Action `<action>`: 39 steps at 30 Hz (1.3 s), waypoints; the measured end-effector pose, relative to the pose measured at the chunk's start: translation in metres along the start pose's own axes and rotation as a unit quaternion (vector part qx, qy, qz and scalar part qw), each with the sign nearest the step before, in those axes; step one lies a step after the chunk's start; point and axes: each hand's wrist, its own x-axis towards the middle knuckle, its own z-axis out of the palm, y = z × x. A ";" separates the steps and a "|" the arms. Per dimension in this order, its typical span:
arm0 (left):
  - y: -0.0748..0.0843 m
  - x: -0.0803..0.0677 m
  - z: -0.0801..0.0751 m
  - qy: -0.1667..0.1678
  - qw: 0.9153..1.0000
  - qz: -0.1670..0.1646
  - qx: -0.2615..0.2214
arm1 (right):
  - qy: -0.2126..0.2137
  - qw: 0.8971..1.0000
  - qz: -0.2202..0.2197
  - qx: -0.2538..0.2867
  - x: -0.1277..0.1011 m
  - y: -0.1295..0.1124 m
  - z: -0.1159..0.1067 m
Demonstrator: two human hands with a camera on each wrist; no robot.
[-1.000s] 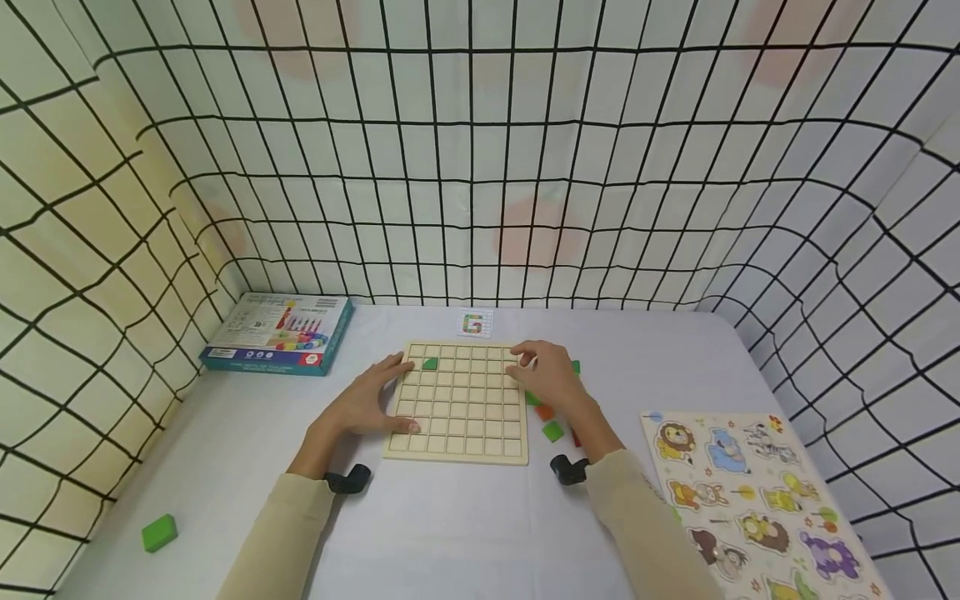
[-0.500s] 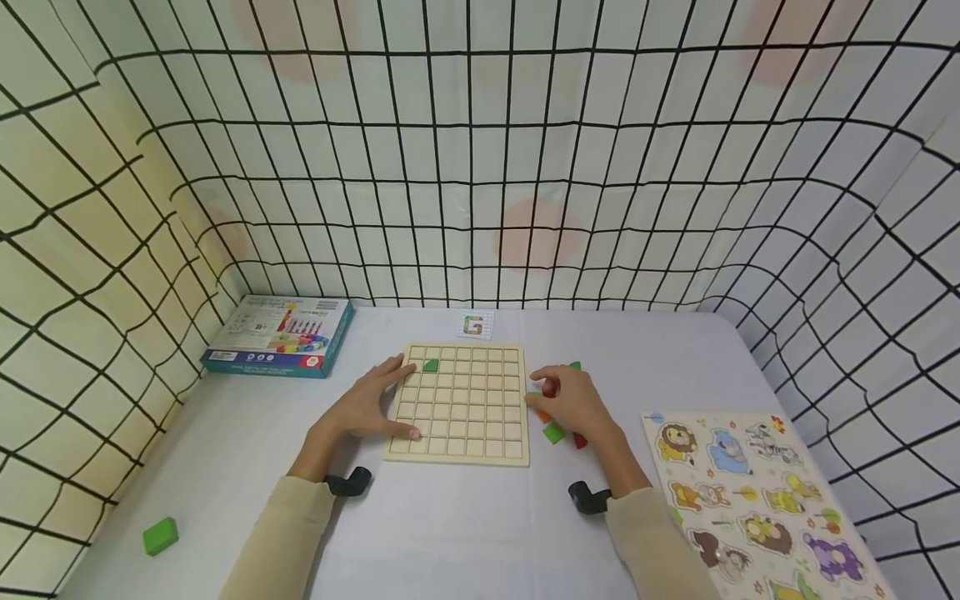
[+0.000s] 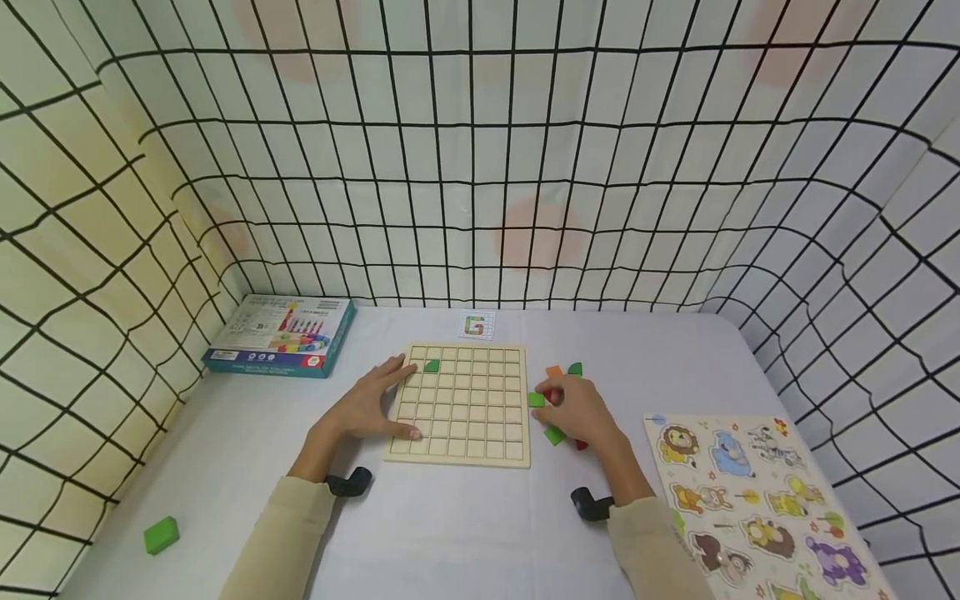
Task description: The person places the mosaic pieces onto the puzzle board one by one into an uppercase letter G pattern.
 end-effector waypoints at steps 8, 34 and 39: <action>0.001 0.001 0.000 0.001 1.000 0.003 0.001 | 0.010 1.000 -0.001 0.003 0.000 0.003 0.000; -0.001 0.000 0.002 0.003 1.000 -0.002 -0.001 | 0.048 0.998 -0.042 0.031 0.010 -0.024 0.002; -0.001 0.000 0.002 0.001 1.000 -0.001 0.003 | 0.047 0.997 -0.046 0.042 0.018 -0.032 0.008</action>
